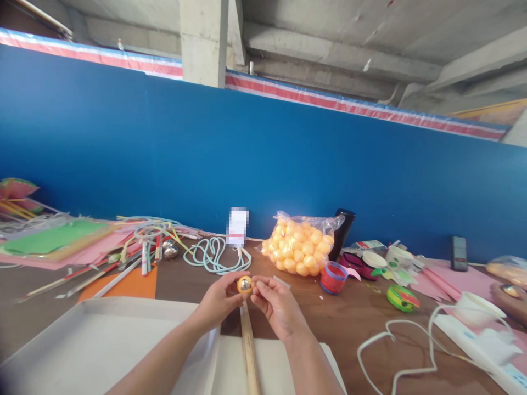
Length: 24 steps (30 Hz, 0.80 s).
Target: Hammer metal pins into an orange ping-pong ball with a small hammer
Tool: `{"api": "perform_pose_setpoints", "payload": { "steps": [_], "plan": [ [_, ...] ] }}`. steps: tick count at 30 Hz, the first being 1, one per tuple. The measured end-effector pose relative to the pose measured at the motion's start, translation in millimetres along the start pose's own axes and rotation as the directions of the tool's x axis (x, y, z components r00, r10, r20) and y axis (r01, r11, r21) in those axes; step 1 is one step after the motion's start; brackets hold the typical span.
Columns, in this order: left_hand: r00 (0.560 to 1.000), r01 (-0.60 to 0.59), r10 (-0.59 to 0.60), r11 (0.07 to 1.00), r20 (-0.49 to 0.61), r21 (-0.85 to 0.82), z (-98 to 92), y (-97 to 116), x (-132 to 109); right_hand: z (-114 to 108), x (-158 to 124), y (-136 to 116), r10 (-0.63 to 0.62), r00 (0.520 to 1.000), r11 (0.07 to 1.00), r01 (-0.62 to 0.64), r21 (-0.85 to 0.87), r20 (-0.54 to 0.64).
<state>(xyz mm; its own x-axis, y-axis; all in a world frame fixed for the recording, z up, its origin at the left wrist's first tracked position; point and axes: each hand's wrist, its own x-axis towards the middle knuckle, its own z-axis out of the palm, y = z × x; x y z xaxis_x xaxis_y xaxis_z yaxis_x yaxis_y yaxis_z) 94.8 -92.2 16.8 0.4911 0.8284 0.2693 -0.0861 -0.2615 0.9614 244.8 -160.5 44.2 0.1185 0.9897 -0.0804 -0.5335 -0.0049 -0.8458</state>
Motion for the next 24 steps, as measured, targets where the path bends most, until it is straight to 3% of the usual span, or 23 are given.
{"api": "perform_pose_setpoints", "payload": {
  "steps": [7, 13, 24],
  "plan": [
    [1.000, 0.009, -0.009, 1.000, 0.005, -0.006, -0.3, 1.1, -0.1, 1.4, -0.6, 0.1, -0.014, 1.000, 0.998, 0.013, -0.064, -0.006],
    [0.997, 0.020, -0.018, 0.999, 0.071, -0.034, -0.3, -0.6, -0.4, 1.4, -1.2, -0.9, -0.024, 0.999, 0.994, 0.020, -0.103, -0.035],
    [0.997, -0.046, 0.043, 0.998, 0.071, 0.037, -1.5, -3.6, 1.9, 3.1, -0.8, 2.2, -0.017, 1.000, 0.970, 0.012, -0.244, -0.017]
  ]
}}
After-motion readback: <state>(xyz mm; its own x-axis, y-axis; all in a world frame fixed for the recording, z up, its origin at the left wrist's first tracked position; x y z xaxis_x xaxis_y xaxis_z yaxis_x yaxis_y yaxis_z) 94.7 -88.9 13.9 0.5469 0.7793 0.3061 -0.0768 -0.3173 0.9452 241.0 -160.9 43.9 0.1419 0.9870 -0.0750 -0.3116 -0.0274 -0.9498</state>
